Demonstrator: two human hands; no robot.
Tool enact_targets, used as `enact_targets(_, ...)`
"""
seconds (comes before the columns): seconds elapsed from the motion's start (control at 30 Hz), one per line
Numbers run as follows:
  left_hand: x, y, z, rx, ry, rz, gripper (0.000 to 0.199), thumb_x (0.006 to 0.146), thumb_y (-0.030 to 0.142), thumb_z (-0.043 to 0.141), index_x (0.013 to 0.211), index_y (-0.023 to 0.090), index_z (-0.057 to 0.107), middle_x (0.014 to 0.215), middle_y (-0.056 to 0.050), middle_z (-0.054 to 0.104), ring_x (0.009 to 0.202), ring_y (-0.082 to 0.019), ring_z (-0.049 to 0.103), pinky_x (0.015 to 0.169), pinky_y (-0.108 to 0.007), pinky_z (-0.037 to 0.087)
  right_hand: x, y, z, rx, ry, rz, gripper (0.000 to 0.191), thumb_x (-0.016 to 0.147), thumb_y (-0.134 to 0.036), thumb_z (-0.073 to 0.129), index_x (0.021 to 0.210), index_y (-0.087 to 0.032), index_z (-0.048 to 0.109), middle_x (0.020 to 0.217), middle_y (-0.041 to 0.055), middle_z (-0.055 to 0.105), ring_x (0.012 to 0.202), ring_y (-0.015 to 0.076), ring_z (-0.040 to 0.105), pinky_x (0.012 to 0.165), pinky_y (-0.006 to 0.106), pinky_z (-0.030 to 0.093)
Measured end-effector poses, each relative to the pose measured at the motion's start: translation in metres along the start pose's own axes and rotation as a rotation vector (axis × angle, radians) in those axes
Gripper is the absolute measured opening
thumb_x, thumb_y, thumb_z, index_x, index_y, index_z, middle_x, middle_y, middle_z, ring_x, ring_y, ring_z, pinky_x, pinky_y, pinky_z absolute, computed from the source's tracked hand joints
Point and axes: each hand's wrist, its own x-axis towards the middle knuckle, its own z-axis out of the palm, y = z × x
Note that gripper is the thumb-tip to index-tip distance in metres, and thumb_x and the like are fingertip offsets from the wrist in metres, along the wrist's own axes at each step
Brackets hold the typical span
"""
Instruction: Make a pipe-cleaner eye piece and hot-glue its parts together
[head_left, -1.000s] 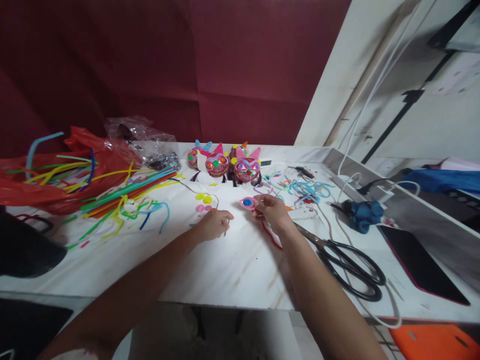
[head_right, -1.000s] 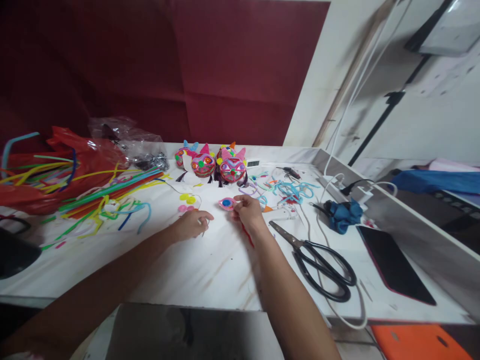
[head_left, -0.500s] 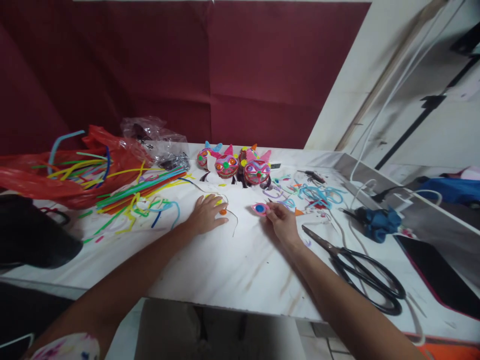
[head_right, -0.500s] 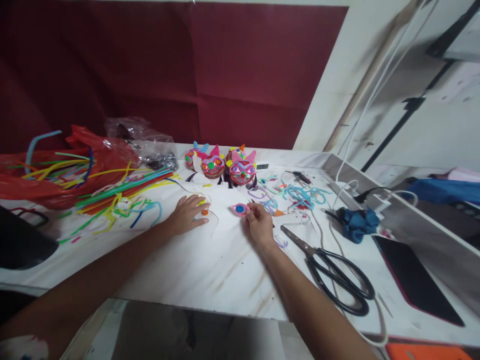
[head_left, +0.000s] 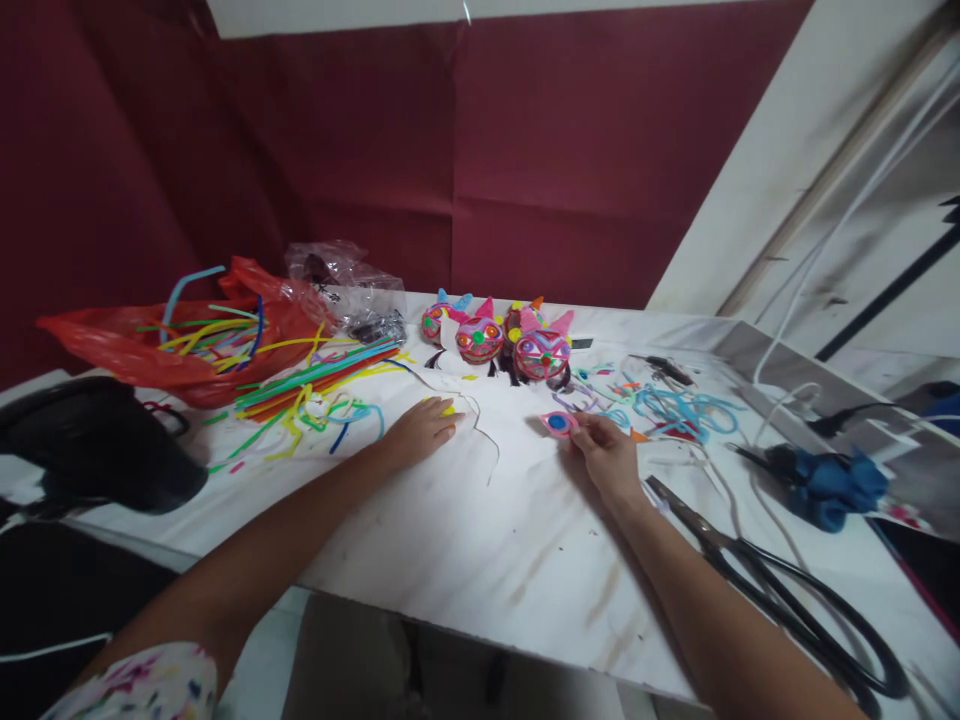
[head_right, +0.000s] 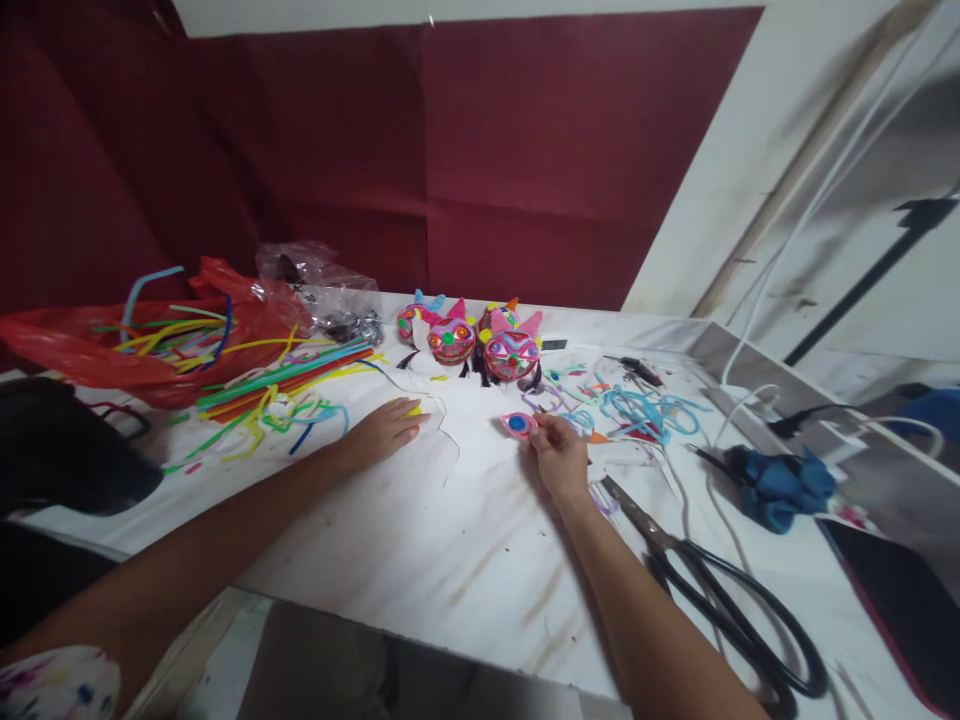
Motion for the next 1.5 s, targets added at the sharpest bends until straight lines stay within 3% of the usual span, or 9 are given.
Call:
enact_targets(0.27, -0.033, -0.018, -0.02, 0.022, 0.015, -0.053, 0.044, 0.103, 0.037, 0.037, 0.137, 0.019, 0.06, 0.148, -0.013, 0.053, 0.136, -0.035, 0.047, 0.108, -0.056, 0.041, -0.004, -0.006, 0.001, -0.025, -0.056, 0.029, 0.041, 0.069, -0.048, 0.073, 0.094, -0.017, 0.063, 0.062, 0.0, 0.06, 0.059, 0.0164, 0.055, 0.061, 0.033, 0.045)
enact_targets(0.33, -0.031, -0.004, -0.027, 0.017, 0.079, -0.044, 0.044, 0.101, 0.04, 0.042, 0.14, 0.023, 0.056, 0.152, -0.01, 0.049, 0.139, -0.036, 0.042, 0.11, -0.06, 0.038, -0.005, -0.009, 0.004, -0.039, -0.129, 0.055, 0.044, 0.068, -0.053, 0.07, 0.094, -0.018, 0.062, 0.06, -0.0013, 0.059, 0.054, 0.0161, 0.055, 0.056, 0.032, 0.046)
enact_targets(0.4, -0.024, 0.017, -0.032, -0.024, 0.097, 0.086, 0.045, 0.099, 0.04, 0.046, 0.141, 0.027, 0.053, 0.153, -0.007, 0.048, 0.143, -0.032, 0.04, 0.115, -0.056, 0.034, -0.005, -0.012, 0.009, -0.078, -0.223, 0.078, 0.042, 0.069, -0.052, 0.069, 0.092, -0.018, 0.062, 0.056, -0.003, 0.057, 0.049, 0.0154, 0.053, 0.052, 0.031, 0.047)
enact_targets(0.5, -0.01, 0.052, -0.031, -0.111, 0.062, 0.29, 0.041, 0.1, 0.037, 0.047, 0.135, 0.02, 0.059, 0.148, -0.011, 0.053, 0.141, -0.029, 0.044, 0.118, -0.053, 0.033, -0.004, -0.015, 0.017, -0.204, -0.344, 0.085, 0.025, 0.074, -0.041, 0.066, 0.083, -0.018, 0.063, 0.05, -0.0038, 0.056, 0.044, 0.0149, 0.052, 0.048, 0.029, 0.045)
enact_targets(0.63, 0.001, 0.074, -0.014, -0.15, 0.042, 0.354, 0.038, 0.098, 0.038, 0.054, 0.13, 0.018, 0.063, 0.138, -0.011, 0.062, 0.132, -0.027, 0.054, 0.115, -0.048, 0.039, -0.002, -0.019, 0.016, -0.457, -0.343, -0.004, 0.009, 0.08, -0.02, 0.061, 0.084, -0.017, 0.069, 0.06, 0.0007, 0.065, 0.054, 0.0167, 0.059, 0.061, 0.03, 0.048)
enact_targets(0.77, -0.002, 0.073, 0.002, -0.136, 0.059, 0.372, 0.038, 0.098, 0.038, 0.055, 0.13, 0.018, 0.063, 0.139, -0.011, 0.061, 0.13, -0.027, 0.055, 0.114, -0.047, 0.04, -0.009, -0.024, 0.007, -0.669, -0.28, -0.129, 0.024, 0.083, -0.009, 0.056, 0.098, -0.017, 0.073, 0.092, 0.0079, 0.074, 0.08, 0.0196, 0.065, 0.08, 0.031, 0.048)
enact_targets(1.03, -0.007, 0.075, 0.001, -0.156, 0.064, 0.339, 0.038, 0.098, 0.033, 0.054, 0.132, 0.017, 0.061, 0.14, -0.014, 0.06, 0.132, -0.029, 0.053, 0.115, -0.053, 0.037, -0.022, -0.033, 0.005, -0.858, -0.428, -0.304, 0.029, 0.093, -0.013, 0.056, 0.118, -0.015, 0.07, 0.111, 0.0089, 0.069, 0.098, 0.018, 0.065, 0.088, 0.025, 0.045)
enact_targets(1.2, -0.006, 0.073, -0.001, -0.159, 0.051, 0.333, 0.036, 0.098, 0.033, 0.054, 0.13, 0.019, 0.061, 0.14, -0.012, 0.06, 0.133, -0.026, 0.052, 0.117, -0.048, 0.035, -0.022, -0.033, 0.007, -0.953, -0.504, -0.369, 0.023, 0.096, -0.019, 0.056, 0.111, -0.012, 0.072, 0.104, 0.0102, 0.067, 0.097, 0.0186, 0.063, 0.087, 0.025, 0.045)
enact_targets(1.5, -0.008, 0.068, -0.007, -0.195, 0.144, 0.298, 0.028, 0.097, 0.032, 0.055, 0.116, 0.018, 0.069, 0.13, -0.012, 0.065, 0.124, -0.026, 0.057, 0.115, -0.045, 0.037, -0.022, -0.034, 0.005, -0.878, -0.453, -0.3, 0.017, 0.094, -0.021, 0.058, 0.097, -0.012, 0.073, 0.096, 0.0079, 0.069, 0.086, 0.017, 0.064, 0.08, 0.025, 0.046)
